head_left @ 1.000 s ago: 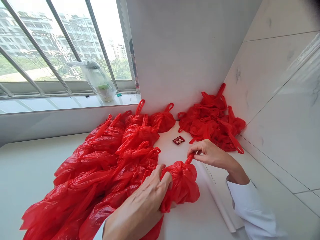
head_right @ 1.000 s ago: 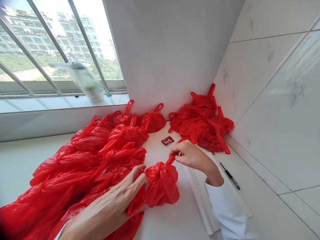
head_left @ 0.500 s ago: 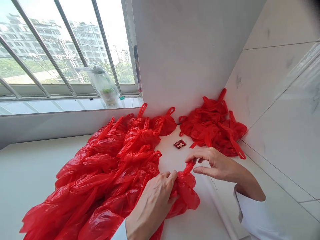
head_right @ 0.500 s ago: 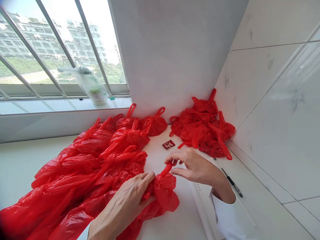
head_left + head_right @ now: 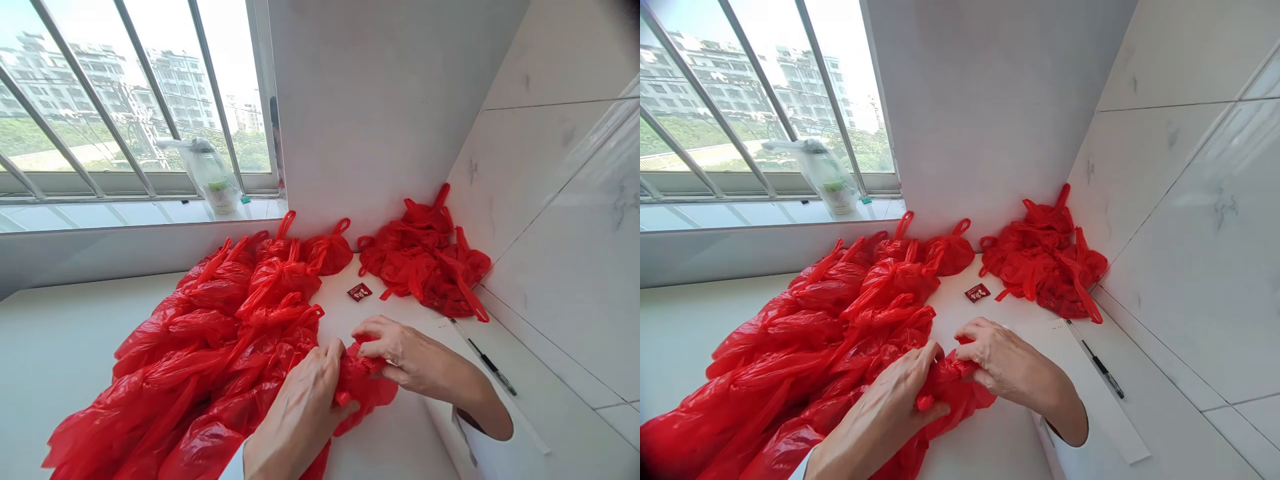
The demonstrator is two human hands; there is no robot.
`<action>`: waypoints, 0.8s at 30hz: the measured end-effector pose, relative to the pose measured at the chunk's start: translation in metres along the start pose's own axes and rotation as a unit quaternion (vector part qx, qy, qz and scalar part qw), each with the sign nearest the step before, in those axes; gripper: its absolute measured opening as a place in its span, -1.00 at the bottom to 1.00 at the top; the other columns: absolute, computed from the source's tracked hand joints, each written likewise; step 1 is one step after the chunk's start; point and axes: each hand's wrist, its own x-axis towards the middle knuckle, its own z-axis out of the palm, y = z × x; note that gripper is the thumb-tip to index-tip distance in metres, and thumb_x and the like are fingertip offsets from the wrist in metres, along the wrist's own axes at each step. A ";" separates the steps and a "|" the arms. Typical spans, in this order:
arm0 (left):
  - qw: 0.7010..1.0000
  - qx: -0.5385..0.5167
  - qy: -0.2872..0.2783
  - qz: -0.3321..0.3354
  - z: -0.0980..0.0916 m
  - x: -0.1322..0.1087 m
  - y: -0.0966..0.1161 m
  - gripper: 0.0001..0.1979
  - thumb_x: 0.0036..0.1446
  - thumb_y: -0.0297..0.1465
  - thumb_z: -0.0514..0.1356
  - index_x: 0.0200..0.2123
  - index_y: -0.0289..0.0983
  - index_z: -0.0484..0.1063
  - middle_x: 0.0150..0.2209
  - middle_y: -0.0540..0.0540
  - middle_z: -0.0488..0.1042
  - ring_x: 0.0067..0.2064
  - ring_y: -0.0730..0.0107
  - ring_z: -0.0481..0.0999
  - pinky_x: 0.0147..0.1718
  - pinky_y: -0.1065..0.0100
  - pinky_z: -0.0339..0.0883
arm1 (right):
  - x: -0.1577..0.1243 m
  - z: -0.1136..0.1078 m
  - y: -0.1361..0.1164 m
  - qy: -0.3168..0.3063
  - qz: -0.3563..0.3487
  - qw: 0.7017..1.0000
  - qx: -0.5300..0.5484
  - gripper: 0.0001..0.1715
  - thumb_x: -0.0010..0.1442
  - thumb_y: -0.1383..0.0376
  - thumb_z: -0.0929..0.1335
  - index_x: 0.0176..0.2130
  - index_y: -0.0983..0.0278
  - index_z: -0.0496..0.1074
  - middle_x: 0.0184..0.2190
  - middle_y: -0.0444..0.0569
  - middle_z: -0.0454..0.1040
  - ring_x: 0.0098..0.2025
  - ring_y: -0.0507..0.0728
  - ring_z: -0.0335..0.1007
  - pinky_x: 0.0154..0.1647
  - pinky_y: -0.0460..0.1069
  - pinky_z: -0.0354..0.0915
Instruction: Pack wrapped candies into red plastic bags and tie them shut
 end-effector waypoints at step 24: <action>0.985 0.137 -0.039 -0.097 0.000 -0.039 0.016 -0.36 -0.01 -0.45 0.29 0.18 -0.44 0.33 -0.06 -0.44 0.50 -0.07 -0.16 0.51 -0.08 -0.11 0.37 | 0.043 -0.056 0.018 0.036 -0.008 0.998 0.050 -0.78 0.16 0.42 0.20 -0.35 0.26 0.41 -0.41 -0.13 0.43 -0.36 0.06 0.30 -0.31 -0.07 0.22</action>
